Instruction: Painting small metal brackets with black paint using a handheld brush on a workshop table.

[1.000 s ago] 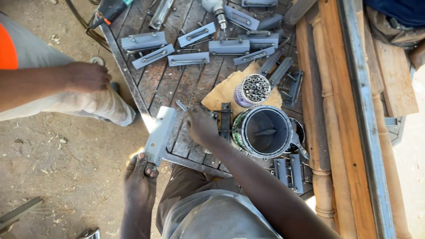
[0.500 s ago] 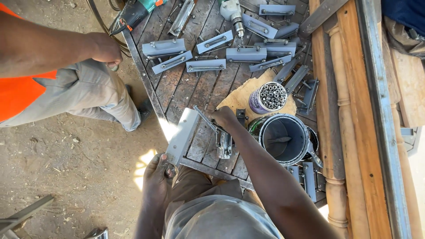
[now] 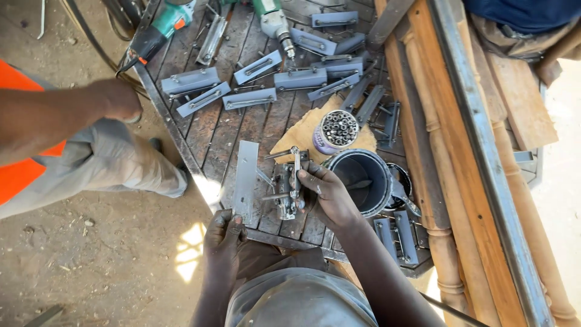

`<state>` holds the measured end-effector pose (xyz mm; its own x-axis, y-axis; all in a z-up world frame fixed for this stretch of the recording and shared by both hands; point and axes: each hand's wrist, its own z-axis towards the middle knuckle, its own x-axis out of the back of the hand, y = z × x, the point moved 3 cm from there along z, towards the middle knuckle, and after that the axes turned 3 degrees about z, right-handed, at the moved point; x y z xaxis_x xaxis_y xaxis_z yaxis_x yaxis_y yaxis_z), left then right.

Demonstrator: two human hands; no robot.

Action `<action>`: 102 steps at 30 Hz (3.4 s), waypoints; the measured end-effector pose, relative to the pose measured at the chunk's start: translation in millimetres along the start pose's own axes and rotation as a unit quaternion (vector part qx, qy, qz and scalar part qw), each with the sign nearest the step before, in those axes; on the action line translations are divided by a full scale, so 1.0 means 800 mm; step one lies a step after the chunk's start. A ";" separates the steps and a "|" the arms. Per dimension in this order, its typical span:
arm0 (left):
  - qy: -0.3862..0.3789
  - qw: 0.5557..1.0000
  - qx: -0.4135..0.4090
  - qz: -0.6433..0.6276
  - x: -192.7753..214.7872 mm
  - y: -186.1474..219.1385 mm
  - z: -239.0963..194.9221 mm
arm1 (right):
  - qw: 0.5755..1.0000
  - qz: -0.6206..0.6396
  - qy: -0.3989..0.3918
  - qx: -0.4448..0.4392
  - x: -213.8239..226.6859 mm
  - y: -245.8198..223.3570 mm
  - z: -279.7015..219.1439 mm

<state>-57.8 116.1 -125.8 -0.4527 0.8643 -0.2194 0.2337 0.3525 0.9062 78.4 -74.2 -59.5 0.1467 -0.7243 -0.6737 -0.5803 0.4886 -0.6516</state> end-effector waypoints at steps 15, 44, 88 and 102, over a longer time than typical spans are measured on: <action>-0.020 0.998 -0.064 -0.013 -0.097 -0.050 -0.026 | 0.998 0.034 -0.024 0.051 0.034 -0.037 -0.067; -0.039 0.992 -0.049 0.107 -0.153 -0.037 -0.056 | 0.995 -0.068 0.000 0.067 0.073 -0.064 -0.105; -0.324 0.781 0.001 0.534 -0.123 0.102 -0.009 | 0.422 -0.802 -0.410 -0.104 -0.003 -0.115 -0.065; -0.422 0.682 0.010 0.597 -0.160 0.207 0.058 | 0.444 -0.803 -0.393 0.060 -0.047 -0.155 -0.103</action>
<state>79.2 80.6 35.5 0.7254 0.4349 0.5335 0.0171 -0.7862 0.6177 78.9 -147.8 75.3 0.5547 0.1851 0.8112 0.8189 -0.2940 -0.4929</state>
